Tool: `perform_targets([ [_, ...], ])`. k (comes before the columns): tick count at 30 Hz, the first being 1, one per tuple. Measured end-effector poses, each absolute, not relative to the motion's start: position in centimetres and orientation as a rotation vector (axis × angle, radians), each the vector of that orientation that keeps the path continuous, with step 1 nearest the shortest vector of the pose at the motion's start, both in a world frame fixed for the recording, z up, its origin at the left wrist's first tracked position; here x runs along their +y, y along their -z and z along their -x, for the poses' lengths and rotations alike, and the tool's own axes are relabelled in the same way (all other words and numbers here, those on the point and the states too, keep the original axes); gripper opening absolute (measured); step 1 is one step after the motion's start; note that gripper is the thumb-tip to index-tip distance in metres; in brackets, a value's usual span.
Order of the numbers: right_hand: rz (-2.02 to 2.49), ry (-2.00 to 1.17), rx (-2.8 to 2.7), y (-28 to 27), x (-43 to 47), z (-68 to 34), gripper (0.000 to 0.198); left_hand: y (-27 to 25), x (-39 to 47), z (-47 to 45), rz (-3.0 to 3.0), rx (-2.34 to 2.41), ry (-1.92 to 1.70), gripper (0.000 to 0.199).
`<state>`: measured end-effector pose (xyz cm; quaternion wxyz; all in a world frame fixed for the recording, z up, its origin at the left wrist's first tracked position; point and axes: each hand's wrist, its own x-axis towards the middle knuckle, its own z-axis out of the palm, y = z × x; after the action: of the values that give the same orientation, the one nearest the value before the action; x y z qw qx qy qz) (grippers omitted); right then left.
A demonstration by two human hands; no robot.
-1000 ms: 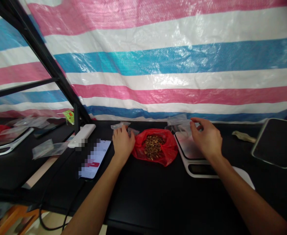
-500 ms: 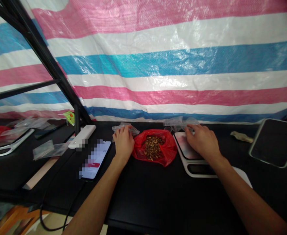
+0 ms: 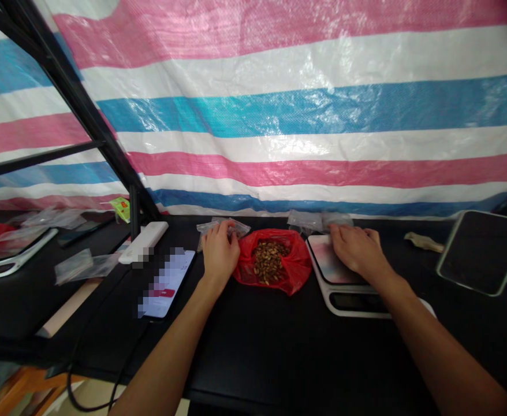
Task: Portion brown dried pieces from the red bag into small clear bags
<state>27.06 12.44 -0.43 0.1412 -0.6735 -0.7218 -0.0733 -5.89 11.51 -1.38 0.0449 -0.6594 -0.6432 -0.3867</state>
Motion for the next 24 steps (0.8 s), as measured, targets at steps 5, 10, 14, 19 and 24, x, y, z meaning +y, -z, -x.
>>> perform_targets([
  [5, 1.705, 0.158, -1.841, -0.2, 12.3, -26.4, 0.049, 0.8, 11.1, 5.3, 2.080, -1.564, 1.635, 0.019],
  [10, 1.441, 0.213, -1.882, -1.9, 10.7, -23.7, 0.038, 0.8, 9.8, 3.9, 2.353, -1.310, 1.643, 0.019],
  [14, 1.702, 0.377, -1.862, -2.8, 10.1, -23.2, 0.038, 1.0, 9.5, 3.4, 2.453, -1.293, 1.537, 0.019],
  [19, 2.193, 0.335, -1.594, -2.8, 10.4, -25.7, 0.059, 1.0, 9.8, 3.7, 2.270, -1.425, 1.667, 0.019],
  [24, 2.398, 0.060, -1.548, -2.3, 10.8, -27.3, 0.074, 1.2, 9.5, 3.2, 2.418, -1.370, 1.687, 0.019],
])
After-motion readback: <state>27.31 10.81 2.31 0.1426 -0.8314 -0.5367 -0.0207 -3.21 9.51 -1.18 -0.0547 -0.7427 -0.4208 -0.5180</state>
